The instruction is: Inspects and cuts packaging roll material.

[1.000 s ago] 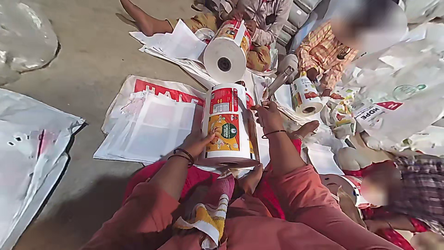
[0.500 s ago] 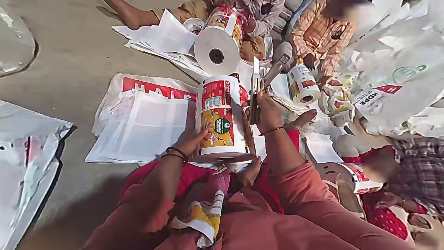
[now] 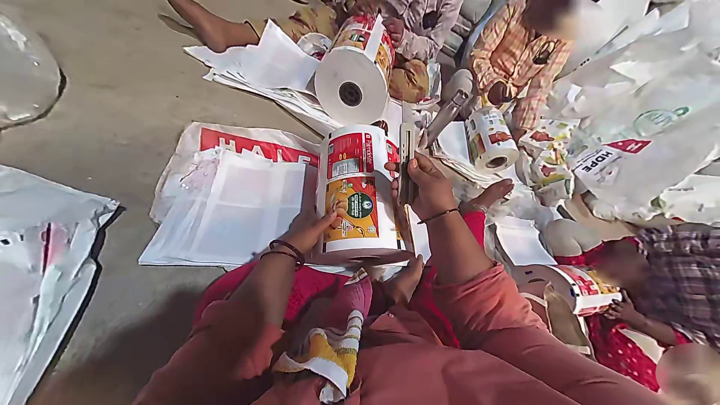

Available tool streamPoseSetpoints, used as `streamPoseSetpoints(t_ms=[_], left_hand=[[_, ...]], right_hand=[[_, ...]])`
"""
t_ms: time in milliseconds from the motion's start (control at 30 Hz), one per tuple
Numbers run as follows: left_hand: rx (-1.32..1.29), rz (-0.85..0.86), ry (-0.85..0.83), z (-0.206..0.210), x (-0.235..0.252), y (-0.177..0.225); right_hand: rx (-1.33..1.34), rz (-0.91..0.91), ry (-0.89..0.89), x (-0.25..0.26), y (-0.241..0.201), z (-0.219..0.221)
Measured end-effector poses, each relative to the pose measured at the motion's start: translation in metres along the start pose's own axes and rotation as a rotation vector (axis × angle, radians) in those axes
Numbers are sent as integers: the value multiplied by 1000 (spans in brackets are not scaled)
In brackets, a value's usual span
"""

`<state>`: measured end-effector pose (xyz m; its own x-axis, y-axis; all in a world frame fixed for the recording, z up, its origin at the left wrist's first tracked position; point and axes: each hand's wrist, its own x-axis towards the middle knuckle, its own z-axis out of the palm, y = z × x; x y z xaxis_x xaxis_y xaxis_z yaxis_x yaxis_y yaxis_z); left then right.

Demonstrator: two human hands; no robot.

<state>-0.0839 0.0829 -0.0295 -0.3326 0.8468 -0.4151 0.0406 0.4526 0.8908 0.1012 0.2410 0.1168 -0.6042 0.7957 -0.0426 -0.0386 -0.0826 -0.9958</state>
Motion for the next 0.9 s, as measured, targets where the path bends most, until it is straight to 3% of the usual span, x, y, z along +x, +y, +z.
streamPoseSetpoints(t_ms=[767, 900], left_hand=[[60, 18, 32, -3, 6, -2], [-9, 19, 25, -1, 8, -3]], right_hand=[[41, 83, -14, 2, 12, -3], [-133, 63, 87, 6, 14, -4]])
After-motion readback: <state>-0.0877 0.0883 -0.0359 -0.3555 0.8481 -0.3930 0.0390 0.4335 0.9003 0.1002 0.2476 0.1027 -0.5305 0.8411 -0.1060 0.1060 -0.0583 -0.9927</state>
